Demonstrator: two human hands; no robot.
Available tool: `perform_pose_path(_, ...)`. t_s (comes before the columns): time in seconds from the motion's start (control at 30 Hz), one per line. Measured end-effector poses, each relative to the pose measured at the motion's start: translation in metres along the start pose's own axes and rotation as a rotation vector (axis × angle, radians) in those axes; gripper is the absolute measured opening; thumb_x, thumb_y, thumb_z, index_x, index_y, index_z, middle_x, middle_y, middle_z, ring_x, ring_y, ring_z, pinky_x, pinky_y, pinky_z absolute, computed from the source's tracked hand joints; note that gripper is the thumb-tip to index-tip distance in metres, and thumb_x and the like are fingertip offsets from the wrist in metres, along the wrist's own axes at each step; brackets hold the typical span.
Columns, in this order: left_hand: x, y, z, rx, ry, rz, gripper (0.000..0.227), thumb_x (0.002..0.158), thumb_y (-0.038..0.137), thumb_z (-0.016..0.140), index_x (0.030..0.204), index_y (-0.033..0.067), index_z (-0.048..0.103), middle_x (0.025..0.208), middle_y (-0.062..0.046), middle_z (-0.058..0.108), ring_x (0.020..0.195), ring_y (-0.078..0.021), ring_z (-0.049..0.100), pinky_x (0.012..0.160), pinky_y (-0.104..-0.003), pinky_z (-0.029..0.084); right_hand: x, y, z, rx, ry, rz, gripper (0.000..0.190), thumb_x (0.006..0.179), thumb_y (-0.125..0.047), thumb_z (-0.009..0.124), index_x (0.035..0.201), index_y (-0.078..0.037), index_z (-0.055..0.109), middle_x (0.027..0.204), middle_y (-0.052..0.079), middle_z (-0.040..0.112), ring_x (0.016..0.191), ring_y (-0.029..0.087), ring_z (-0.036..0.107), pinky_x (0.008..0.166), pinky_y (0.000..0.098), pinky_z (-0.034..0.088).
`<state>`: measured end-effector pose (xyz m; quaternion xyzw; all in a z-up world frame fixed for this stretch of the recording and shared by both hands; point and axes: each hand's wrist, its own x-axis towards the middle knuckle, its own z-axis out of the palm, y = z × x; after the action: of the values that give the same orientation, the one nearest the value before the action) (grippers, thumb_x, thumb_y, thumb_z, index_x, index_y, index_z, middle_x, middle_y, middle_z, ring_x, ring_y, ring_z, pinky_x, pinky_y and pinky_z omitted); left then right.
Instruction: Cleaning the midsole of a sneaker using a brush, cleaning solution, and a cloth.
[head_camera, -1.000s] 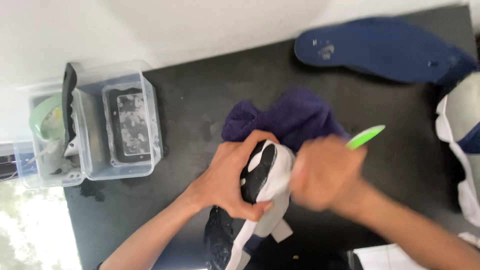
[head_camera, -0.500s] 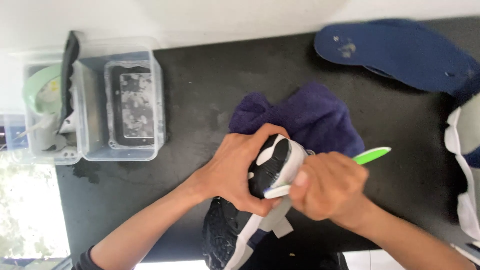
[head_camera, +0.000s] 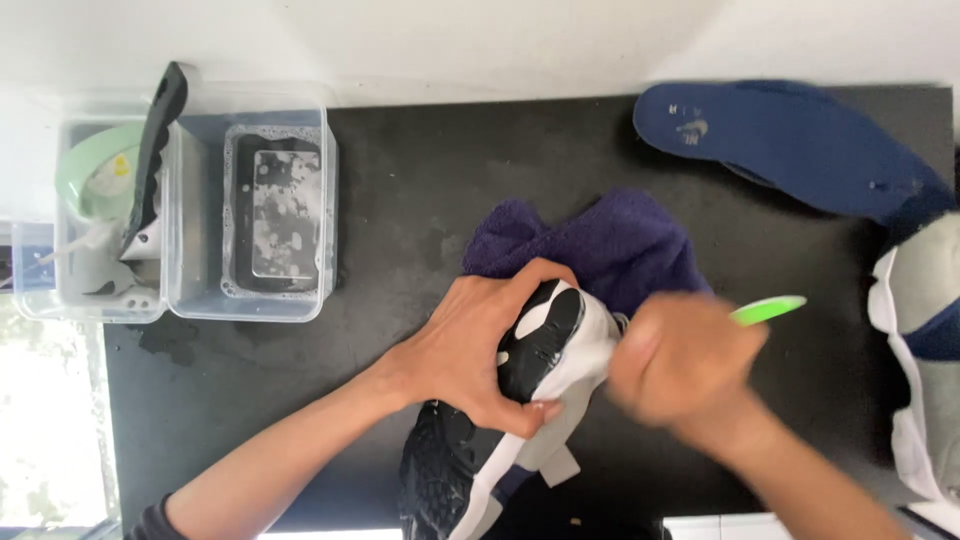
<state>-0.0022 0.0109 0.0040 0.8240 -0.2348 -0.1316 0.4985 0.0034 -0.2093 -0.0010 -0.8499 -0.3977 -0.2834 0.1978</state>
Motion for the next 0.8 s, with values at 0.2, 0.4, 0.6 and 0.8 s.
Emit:
perform_pose_path(0.2, 0.001, 0.002, -0.001, 0.021, -0.007, -0.021, 0.082, 0.052, 0.045, 0.073, 0.124, 0.0138, 0.048, 0.076, 0.007, 0.064, 0.062, -0.0208, 0.068, 0.061, -0.036, 0.048, -0.009, 0.0, 0.002, -0.011, -0.05, 0.051, 0.039, 0.1, -0.01, 0.037, 0.061, -0.007, 0.043, 0.055, 0.007, 0.038, 0.043, 0.025, 0.034, 0.041, 0.0416, 0.026)
perform_pose_path(0.4, 0.003, 0.001, 0.001, 0.013, 0.025, 0.024, 0.079, 0.054, 0.045, 0.071, 0.123, 0.0125, 0.048, 0.079, 0.006, 0.065, 0.064, -0.0197, 0.067, 0.062, -0.035, 0.048, -0.038, 0.009, 0.011, -0.199, -0.173, 0.105, 0.032, 0.092, -0.017, 0.043, 0.062, -0.008, 0.052, 0.058, 0.01, 0.048, 0.045, 0.029, 0.043, 0.045, 0.0452, 0.03)
perform_pose_path(0.6, -0.001, -0.002, 0.006, -0.029, 0.053, 0.065, 0.077, 0.057, 0.044, 0.069, 0.123, 0.0097, 0.048, 0.084, 0.006, 0.062, 0.063, -0.015, 0.061, 0.059, -0.032, 0.044, -0.016, 0.056, -0.028, -0.064, -0.3, 0.558, 0.05, 0.114, -0.03, 0.025, 0.072, -0.005, 0.039, 0.063, 0.009, 0.037, 0.055, 0.028, 0.037, 0.059, 0.0483, 0.021)
perform_pose_path(0.8, -0.002, -0.01, 0.007, -0.278, 0.217, 0.16, 0.074, 0.071, 0.049, 0.065, 0.126, 0.0036, 0.045, 0.107, -0.003, 0.056, 0.087, -0.0165, 0.057, 0.079, -0.032, 0.047, 0.004, 0.055, -0.03, -0.007, -0.77, 0.791, 0.064, 0.078, -0.07, 0.067, 0.102, -0.011, 0.062, 0.059, 0.004, 0.067, 0.058, 0.028, 0.068, 0.065, 0.0446, 0.05)
